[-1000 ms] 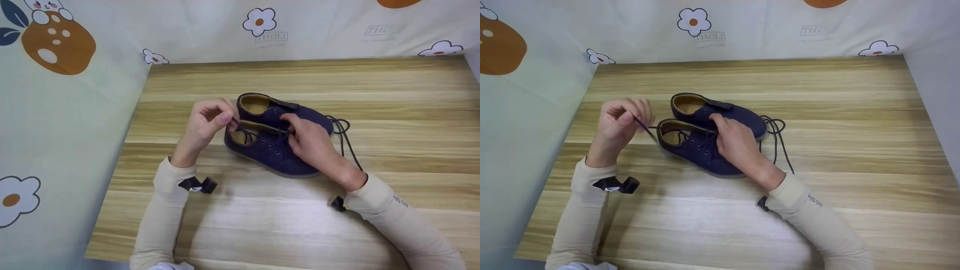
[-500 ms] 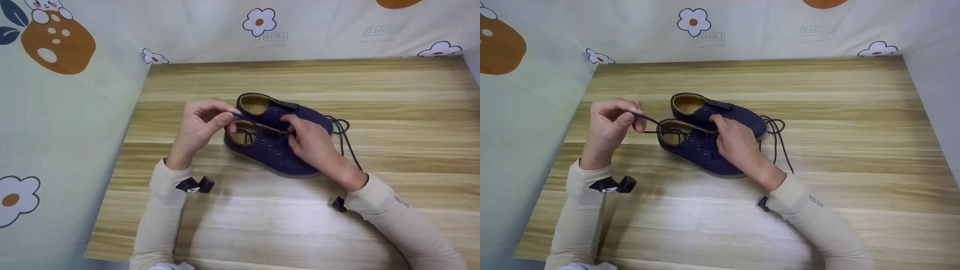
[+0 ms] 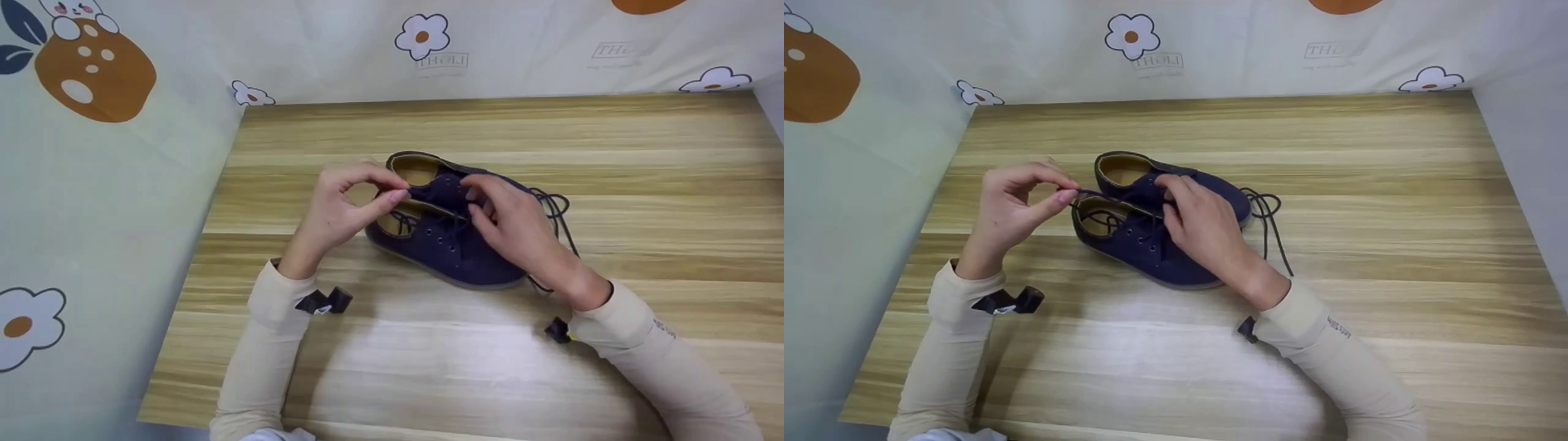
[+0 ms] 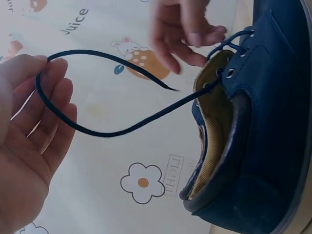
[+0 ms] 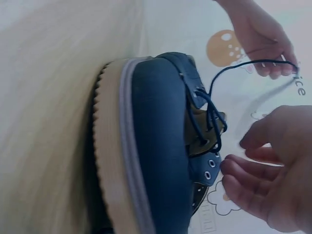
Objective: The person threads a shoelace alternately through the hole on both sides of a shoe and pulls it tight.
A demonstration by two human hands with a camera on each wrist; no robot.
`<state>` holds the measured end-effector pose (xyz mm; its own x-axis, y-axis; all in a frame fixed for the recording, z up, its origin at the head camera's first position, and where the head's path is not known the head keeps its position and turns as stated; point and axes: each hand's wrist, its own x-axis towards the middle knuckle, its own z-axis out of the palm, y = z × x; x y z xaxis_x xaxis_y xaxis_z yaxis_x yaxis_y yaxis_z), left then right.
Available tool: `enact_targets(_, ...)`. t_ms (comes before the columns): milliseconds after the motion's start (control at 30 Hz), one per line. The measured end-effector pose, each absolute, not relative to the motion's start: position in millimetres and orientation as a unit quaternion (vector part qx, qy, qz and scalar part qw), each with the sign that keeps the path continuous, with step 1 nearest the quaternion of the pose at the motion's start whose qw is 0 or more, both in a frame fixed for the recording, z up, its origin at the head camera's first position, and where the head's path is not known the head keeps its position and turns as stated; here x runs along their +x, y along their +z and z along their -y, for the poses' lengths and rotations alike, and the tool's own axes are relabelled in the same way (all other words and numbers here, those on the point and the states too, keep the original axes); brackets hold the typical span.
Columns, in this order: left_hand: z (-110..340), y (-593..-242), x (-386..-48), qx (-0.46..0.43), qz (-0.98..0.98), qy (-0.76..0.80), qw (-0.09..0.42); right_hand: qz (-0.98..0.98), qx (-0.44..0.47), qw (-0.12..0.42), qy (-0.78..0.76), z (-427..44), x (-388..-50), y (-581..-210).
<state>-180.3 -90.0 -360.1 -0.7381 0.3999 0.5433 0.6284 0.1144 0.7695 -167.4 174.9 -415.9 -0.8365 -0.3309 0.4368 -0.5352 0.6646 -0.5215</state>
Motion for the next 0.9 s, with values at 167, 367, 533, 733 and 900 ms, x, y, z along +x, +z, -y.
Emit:
enact_targets(167,86,-364,-180,-0.366,0.741,-0.553,0.107,0.875,0.260,0.157,0.377,-171,-167,-411)
enact_targets(367,79,-363,-179,-0.388,0.717,-0.571,0.099,0.858,0.310,0.165,0.375,-166,-168,-408)
enact_targets(533,76,-359,-181,-0.387,0.727,-0.551,0.133,0.849,0.311,0.195,0.379,-163,-171,-407)
enact_targets(733,78,-362,-178,-0.329,0.826,-0.407,0.208,0.856,0.272,0.170,0.406,-161,-171,-406)
enact_targets(900,76,-368,-170,-0.350,0.884,-0.290,0.109,0.855,0.269,0.164,0.413,-159,-171,-408)
